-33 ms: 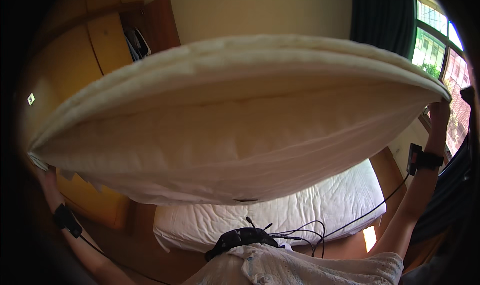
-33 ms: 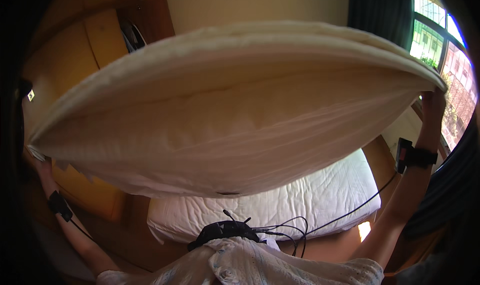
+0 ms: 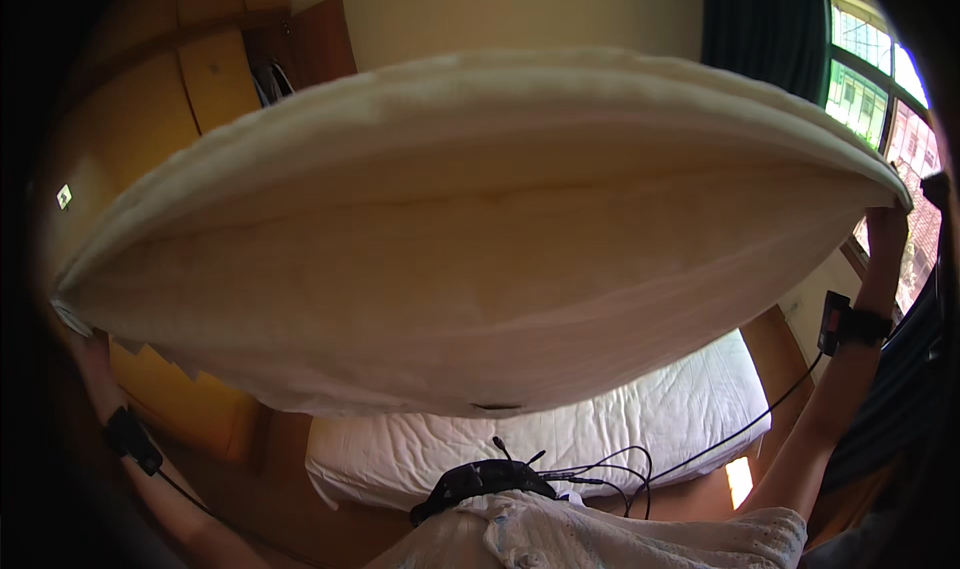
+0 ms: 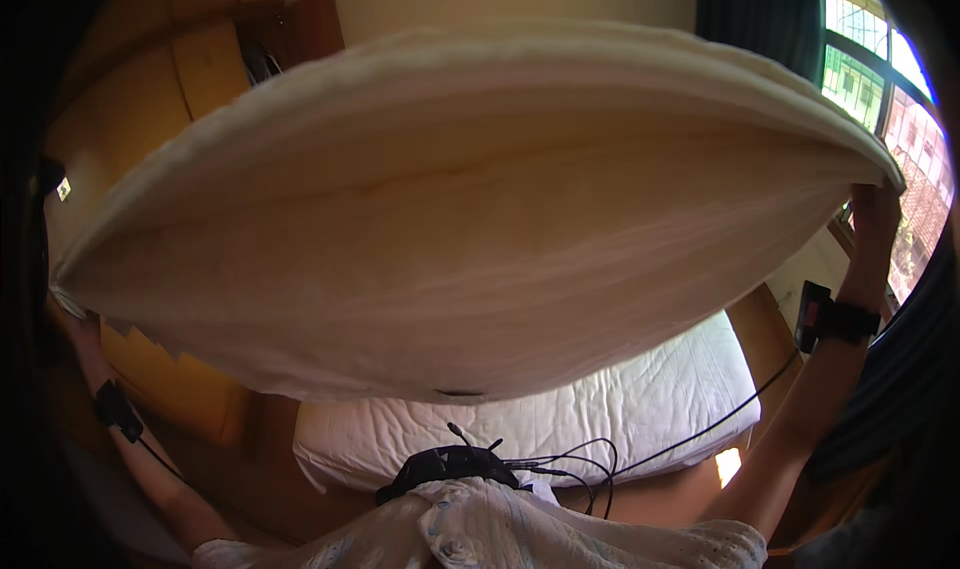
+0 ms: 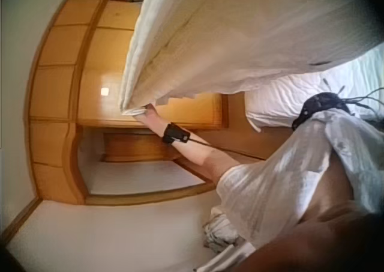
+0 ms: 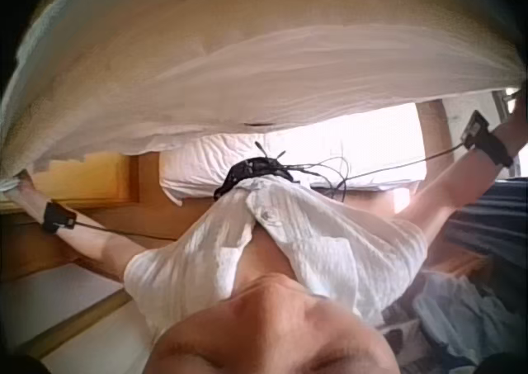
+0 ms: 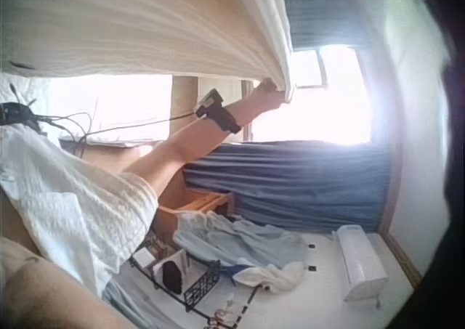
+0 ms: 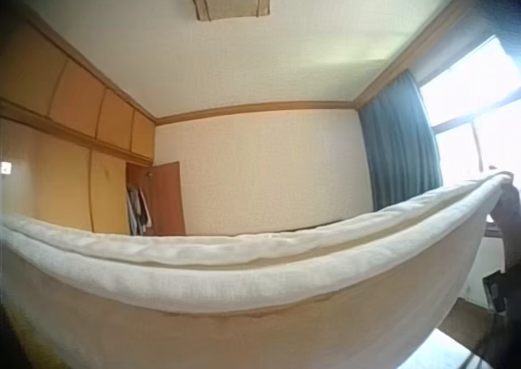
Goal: The person removes a crumpled gray cloth from the bed and places it on a nearby chair. They then fold the white duvet cover into a neat rectangular stack on the bed. Finally, they pick up two gray checkered pillows and place them on the bed.
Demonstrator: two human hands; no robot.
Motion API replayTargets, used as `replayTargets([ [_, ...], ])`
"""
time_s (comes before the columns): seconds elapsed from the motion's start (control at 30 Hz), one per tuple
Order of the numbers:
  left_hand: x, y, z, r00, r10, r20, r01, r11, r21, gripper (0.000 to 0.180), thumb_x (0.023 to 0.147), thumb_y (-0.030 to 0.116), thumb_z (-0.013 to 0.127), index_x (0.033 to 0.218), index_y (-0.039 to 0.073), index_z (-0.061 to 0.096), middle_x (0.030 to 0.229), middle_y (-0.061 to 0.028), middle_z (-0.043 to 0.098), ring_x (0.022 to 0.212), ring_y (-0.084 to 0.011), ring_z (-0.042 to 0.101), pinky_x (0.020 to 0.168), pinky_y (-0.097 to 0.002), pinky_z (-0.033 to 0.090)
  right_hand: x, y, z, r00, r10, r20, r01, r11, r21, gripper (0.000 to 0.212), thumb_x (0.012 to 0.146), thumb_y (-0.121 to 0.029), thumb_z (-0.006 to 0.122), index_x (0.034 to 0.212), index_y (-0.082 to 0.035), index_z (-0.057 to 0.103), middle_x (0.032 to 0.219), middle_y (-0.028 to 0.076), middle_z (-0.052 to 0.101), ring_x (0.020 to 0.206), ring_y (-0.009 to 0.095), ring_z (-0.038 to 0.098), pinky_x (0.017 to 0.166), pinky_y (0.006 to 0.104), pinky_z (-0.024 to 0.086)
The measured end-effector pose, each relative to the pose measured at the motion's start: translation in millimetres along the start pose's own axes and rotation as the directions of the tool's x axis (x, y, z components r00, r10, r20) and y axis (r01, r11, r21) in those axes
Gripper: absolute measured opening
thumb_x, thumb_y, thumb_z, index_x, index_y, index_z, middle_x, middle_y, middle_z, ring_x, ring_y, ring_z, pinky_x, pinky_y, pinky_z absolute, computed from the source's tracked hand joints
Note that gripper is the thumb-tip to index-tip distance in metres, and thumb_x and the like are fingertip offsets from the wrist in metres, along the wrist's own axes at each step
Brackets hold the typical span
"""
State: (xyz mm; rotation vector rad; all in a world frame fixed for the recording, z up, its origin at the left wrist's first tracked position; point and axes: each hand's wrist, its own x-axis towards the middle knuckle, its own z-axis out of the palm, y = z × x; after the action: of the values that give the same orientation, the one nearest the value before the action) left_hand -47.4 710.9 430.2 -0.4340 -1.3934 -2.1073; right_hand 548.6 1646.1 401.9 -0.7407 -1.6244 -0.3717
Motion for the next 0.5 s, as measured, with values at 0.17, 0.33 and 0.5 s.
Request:
replayTargets([
  [0.17,-75.0,44.3,74.4,0.939,0.324,0.113,-0.344,0.888,0.306,0.044,0.086,0.012,0.053,0.126,0.004,0.036,0.117,-0.0132,0.047,0.1,-0.0219,0.05,0.087,-0.0349,0.042,46.3,3.7,-69.1,0.981,0.193,-0.027,-0.181,0.953,0.243,0.035,0.089,-0.026,0.046,0.117,-0.004,0.046,0.104,0.012,0.055,0.096,0.019,0.054,0.079,0.0316,0.047],
  [0.33,-118.6,29.5,102.4,0.882,0.372,0.291,-0.471,0.738,0.483,0.045,0.084,0.014,0.056,0.124,0.004,0.038,0.111,-0.0145,0.052,0.094,-0.0226,0.053,0.082,-0.035,0.045,80.1,10.4,-64.6,0.929,0.315,0.197,-0.368,0.719,0.59,0.031,0.089,-0.026,0.047,0.111,-0.004,0.05,0.098,0.012,0.056,0.091,0.018,0.056,0.076,0.0317,0.048],
  [0.5,-75.8,-77.6,106.0,0.87,-0.02,0.492,-0.255,0.836,0.485,0.031,0.086,0.012,0.048,0.116,0.003,0.047,0.106,-0.0095,0.056,0.092,-0.0223,0.055,0.078,-0.0319,0.047,64.0,-33.0,78.5,0.674,0.1,0.732,-0.738,0.077,0.67,0.028,0.089,-0.026,0.047,0.105,-0.004,0.053,0.092,0.012,0.057,0.086,0.018,0.057,0.074,0.0319,0.05],
])
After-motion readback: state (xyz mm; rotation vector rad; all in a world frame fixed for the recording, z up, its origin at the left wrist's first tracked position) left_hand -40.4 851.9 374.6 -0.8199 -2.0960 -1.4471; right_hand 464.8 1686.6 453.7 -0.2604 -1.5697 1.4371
